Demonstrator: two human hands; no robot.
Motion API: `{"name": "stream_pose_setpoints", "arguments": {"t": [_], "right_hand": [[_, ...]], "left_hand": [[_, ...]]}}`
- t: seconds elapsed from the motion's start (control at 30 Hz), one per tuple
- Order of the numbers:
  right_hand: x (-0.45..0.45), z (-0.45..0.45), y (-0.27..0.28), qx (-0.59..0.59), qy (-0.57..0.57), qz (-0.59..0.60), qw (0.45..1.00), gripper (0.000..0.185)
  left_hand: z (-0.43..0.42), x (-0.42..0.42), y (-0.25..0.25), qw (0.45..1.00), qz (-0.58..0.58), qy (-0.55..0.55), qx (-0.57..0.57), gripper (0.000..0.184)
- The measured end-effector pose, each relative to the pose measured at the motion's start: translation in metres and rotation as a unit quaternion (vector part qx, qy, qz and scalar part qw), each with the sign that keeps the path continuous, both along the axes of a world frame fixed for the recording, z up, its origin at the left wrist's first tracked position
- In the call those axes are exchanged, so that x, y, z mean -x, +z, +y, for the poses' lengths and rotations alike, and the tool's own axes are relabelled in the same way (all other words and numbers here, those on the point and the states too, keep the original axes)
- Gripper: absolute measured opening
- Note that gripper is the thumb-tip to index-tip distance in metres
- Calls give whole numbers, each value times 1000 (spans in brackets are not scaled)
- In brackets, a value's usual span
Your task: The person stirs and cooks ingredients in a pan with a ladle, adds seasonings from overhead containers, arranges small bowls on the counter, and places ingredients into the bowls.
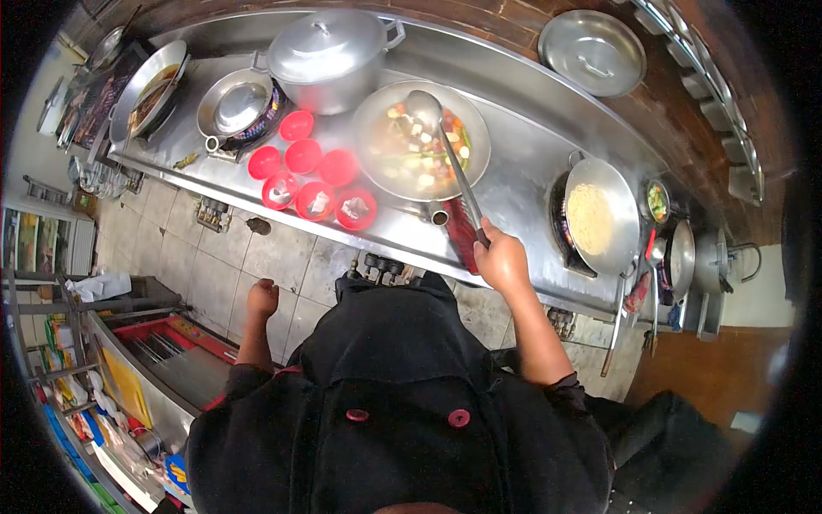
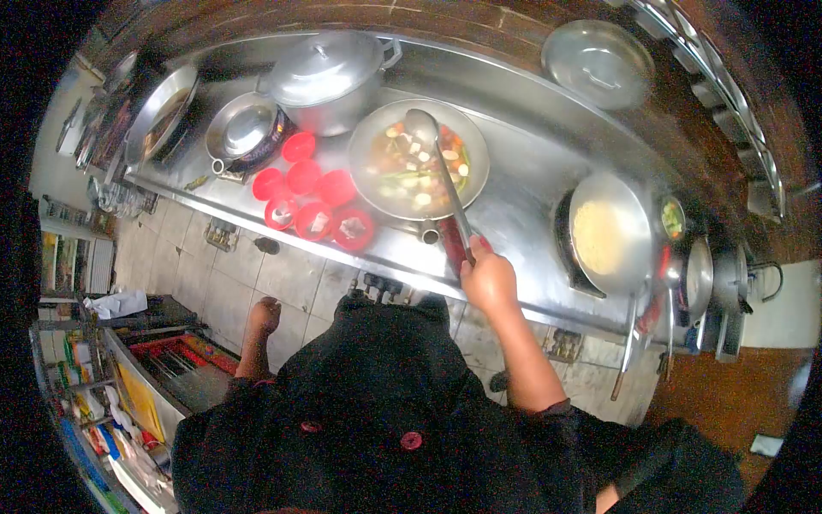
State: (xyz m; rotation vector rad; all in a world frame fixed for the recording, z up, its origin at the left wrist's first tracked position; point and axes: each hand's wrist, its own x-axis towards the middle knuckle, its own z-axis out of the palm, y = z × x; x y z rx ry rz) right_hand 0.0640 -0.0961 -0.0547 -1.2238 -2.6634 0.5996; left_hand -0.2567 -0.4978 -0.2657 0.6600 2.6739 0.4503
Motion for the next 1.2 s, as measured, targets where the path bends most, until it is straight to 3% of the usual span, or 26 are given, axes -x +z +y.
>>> {"name": "stream_pose_setpoints", "arguments": {"t": [0.1,0.17,0.2,0.3,0.37,0.47,0.6,0.8,0.97,1.1,1.2], "right_hand": [[2,13,-16,-26,43,54,997,47],[8,18,3,287,-43,80,954,53],[10,16,17,374,-59,112,919,54],[3,14,28,425,-97,127,891,54],[-6,11,28,443,-102,132,881,56],[-20,4,28,513,-136,202,823,54],[-36,-5,33,522,-170,224,806,52],[-52,-17,50,546,-194,238,780,49],[-63,-26,37,471,-182,208,838,48],[-65,-30,39,420,-165,133,882,49],[-64,-34,40,360,-163,91,914,53]], "left_hand": [[-9,-9,-8,999,-27,19,35,31],[-18,-9,-21,999,-19,-17,33,35],[-19,-11,-18,999,-20,-15,34,35],[-20,-12,-14,998,-45,16,31,36],[-26,-8,-21,999,-1,-16,47,33],[-27,-8,-12,999,-41,35,-3,30],[-27,-3,-19,998,-47,40,1,29],[-16,4,-23,997,22,-65,28,30],[-8,16,-30,997,-14,-71,13,32],[15,6,10,998,-68,0,13,33],[20,6,16,998,-41,-29,31,31]]}}
